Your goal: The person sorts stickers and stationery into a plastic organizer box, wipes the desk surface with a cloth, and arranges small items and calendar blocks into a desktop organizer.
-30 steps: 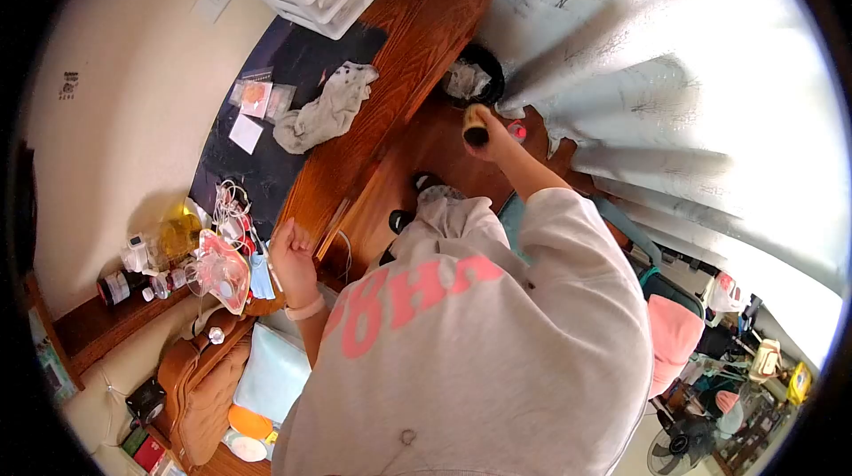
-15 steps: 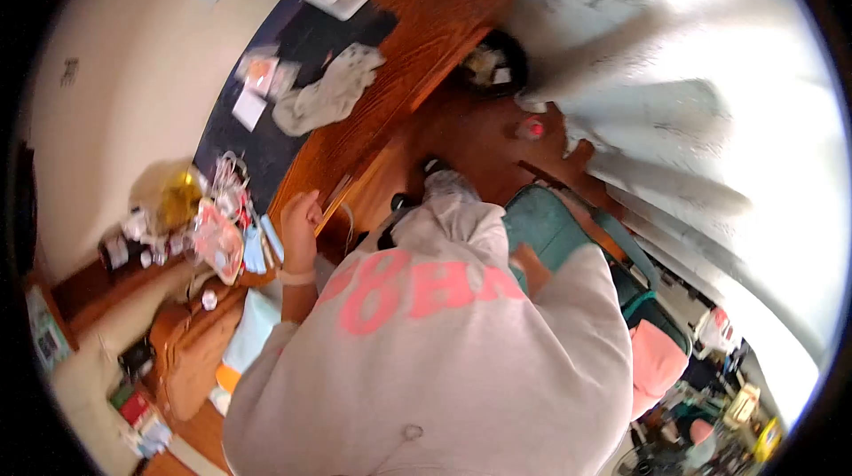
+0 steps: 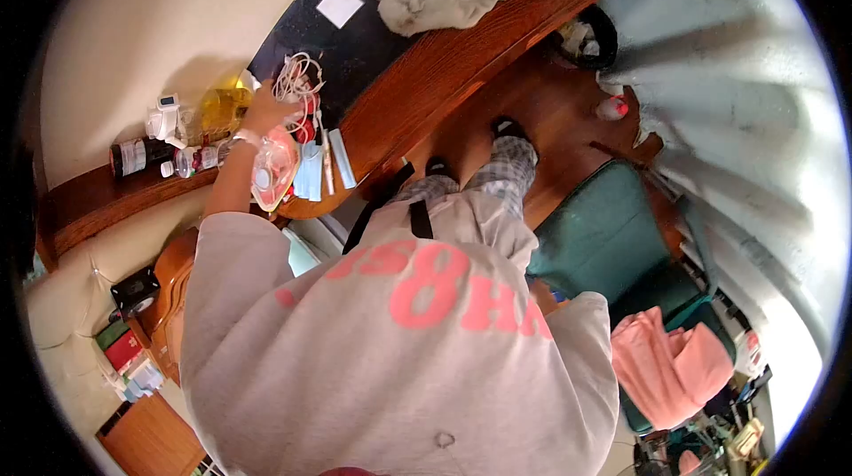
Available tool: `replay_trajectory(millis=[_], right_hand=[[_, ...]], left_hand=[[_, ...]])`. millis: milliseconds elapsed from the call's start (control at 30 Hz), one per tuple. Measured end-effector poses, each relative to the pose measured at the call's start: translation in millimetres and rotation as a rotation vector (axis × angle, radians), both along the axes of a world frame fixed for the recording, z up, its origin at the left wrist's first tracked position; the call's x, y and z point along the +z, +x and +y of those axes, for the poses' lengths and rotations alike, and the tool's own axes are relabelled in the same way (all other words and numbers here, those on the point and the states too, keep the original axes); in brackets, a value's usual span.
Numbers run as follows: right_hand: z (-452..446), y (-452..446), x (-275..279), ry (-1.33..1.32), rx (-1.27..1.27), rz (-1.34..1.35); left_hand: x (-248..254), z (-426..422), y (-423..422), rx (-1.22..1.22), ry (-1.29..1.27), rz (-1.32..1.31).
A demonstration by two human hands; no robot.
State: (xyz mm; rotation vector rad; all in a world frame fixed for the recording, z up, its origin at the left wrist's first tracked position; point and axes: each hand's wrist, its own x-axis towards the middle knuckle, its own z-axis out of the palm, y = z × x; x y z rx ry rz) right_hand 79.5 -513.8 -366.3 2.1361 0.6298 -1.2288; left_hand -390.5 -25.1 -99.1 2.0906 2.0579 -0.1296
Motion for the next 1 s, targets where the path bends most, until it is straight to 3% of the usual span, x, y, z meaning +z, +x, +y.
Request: replay_trajectory(millis=[67,200,300,367,400,533,600,633,700,767,833,933,967,1000], right_hand=[[-5,-47,-13,0.039,0.018,-0.077],[-31,-34,-25,-0.053,0.125,-0.29],[-42,-14,4,-0.208,0.065,-0.377],[-59,16,0,-0.217,-0.055,-0.327],[-41,18,35,-0.218,-0.184,-0.185],[-79,7,6,-0.188,-0.257,-0.086],[-87,-16,-3,-0.186,-0.188,-0.085],[-90,-26,-5,-0.179,-0.174,-0.073],[-92,-30,-4,-0.177,-0.191,-0.019],[-90,-22,-6,-0.16,-0.252,0.09],[-91,-13,-11,-0.125,-0.327,0.188],[-113,-16,-25,-0.133,-0.235,0.167],[-115,-27,-17,-0.002,-0.191,0.032],[-110,-33,-10,0.123,-0.142,-0.103]], left_hand=[[-15,-1,5,0.003,0.017,0.018],[-28,4,-9,-0.102,0.079,-0.096],[-27,25,-30,-0.187,0.024,-0.263],[-16,38,-35,-0.056,-0.077,-0.357],[-25,58,-51,-0.105,0.077,-0.307],[-31,106,-67,-0.004,0.17,-0.258],[-22,84,-39,-0.189,0.693,0.042],[-21,74,-29,-0.182,0.701,0.043],[-20,49,-9,-0.225,0.703,0.07],[-16,10,22,-0.203,0.265,0.12],[-20,-17,41,-0.153,0.097,0.269],[-28,-27,50,-0.083,0.179,0.314],[-24,-25,52,-0.073,0.168,0.318],[-52,-5,28,-0.129,0.206,0.278]])
